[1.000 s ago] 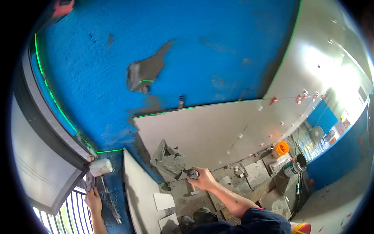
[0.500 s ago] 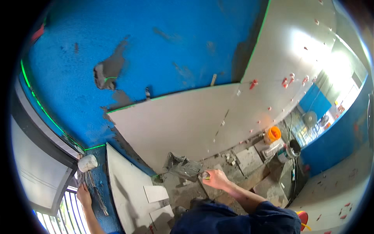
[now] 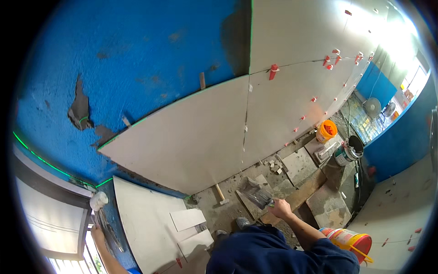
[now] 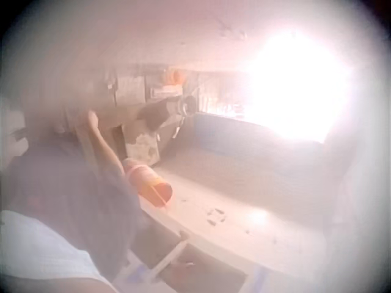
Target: The person applies adhesive to a wall using a trowel and positions large tiles, tapping them into place with a rubber mallet.
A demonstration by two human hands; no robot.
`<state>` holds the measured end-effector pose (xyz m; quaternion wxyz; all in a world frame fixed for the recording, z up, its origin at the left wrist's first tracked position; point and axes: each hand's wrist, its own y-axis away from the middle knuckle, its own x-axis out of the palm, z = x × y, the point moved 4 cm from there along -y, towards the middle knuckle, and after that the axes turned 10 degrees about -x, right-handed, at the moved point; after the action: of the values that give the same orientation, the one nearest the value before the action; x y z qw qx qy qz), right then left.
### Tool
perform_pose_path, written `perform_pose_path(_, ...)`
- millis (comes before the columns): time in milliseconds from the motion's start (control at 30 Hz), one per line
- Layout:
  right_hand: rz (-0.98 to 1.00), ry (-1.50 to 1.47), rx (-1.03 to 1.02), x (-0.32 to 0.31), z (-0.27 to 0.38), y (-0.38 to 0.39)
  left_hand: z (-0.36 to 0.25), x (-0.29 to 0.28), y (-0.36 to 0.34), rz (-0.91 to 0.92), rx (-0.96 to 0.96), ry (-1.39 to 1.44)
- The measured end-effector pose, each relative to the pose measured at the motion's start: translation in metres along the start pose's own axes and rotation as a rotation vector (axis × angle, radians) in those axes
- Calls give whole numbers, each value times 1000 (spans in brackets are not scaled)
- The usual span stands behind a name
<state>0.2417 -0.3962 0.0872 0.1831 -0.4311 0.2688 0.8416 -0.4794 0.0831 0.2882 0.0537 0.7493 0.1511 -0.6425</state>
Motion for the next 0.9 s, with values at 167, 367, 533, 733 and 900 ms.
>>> perform_pose_path(167, 28, -56, 192, -26, -40, 11, -35, -9, 15, -131, -101, 210)
perform_pose_path(367, 51, -118, 65, 0, -16, -13, -84, -66, 116, -511, 66, 649)
perform_pose_path(533, -18, -150, -189, 13, -25, -22, -200, 0, 254, -313, 84, 599)
perform_pose_path(733, 204, -110, -213, 37, 24, -20, -153, 140, 400, 237, -193, 599)
perform_pose_path(900, 458, -19, -97, 30, 70, -27, -128, 204, 479, 463, -182, 551)
